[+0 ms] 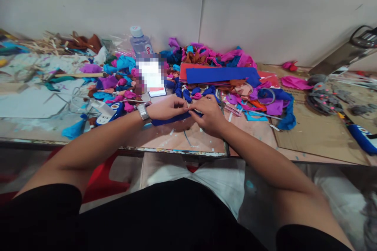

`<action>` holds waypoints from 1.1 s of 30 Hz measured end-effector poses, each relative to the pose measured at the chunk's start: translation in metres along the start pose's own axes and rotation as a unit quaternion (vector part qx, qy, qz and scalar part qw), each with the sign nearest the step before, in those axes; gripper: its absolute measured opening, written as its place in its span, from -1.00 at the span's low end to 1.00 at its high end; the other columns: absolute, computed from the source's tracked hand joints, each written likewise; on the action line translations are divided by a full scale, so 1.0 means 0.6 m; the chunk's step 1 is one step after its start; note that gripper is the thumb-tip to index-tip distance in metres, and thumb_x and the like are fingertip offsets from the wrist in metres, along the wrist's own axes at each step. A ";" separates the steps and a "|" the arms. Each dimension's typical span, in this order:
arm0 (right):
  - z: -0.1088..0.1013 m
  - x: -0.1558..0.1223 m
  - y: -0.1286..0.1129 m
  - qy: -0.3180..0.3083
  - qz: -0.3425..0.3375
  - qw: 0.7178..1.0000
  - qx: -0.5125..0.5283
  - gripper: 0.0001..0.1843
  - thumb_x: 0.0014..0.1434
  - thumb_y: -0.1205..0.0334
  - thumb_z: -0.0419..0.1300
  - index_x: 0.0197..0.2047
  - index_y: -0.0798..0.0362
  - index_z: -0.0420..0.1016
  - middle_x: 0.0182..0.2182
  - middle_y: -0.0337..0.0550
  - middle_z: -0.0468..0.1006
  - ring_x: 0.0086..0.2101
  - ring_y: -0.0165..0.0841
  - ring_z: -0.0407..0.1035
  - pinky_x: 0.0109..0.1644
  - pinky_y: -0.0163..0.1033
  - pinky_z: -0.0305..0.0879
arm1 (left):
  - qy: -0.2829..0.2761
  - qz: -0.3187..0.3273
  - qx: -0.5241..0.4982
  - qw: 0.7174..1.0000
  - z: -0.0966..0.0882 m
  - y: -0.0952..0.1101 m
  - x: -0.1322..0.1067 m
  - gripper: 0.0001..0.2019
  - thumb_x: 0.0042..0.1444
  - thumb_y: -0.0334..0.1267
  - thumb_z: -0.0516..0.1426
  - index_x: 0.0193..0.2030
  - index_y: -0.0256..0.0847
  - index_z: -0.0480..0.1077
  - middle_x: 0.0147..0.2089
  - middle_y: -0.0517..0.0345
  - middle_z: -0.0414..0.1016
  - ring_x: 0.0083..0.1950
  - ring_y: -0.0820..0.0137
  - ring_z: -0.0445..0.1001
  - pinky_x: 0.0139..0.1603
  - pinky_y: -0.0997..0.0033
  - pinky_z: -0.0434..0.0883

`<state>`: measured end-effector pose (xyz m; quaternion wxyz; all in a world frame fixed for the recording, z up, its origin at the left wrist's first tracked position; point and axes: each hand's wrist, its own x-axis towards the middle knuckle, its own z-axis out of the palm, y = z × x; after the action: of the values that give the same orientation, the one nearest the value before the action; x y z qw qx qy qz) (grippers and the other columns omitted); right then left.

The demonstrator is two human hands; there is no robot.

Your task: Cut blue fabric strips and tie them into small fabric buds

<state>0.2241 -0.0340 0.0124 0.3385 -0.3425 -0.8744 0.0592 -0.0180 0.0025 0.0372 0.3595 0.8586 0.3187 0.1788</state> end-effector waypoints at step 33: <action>0.002 0.001 0.005 -0.013 0.036 0.999 0.023 -0.92 0.42 0.19 0.25 -0.11 -0.07 0.59 -0.10 -0.10 0.76 -0.03 -0.08 0.57 0.16 0.09 0.24 | 0.055 0.043 0.140 0.988 0.017 0.005 -0.005 -0.67 0.42 -0.06 0.09 -0.11 -0.21 0.62 -0.28 0.09 0.67 -0.31 0.35 0.51 -0.23 0.33 0.24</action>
<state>0.2248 -0.0315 0.0110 0.3326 -0.3656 -0.8640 0.0958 -0.0137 -0.0063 0.0320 0.2100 0.9023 0.3222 0.1946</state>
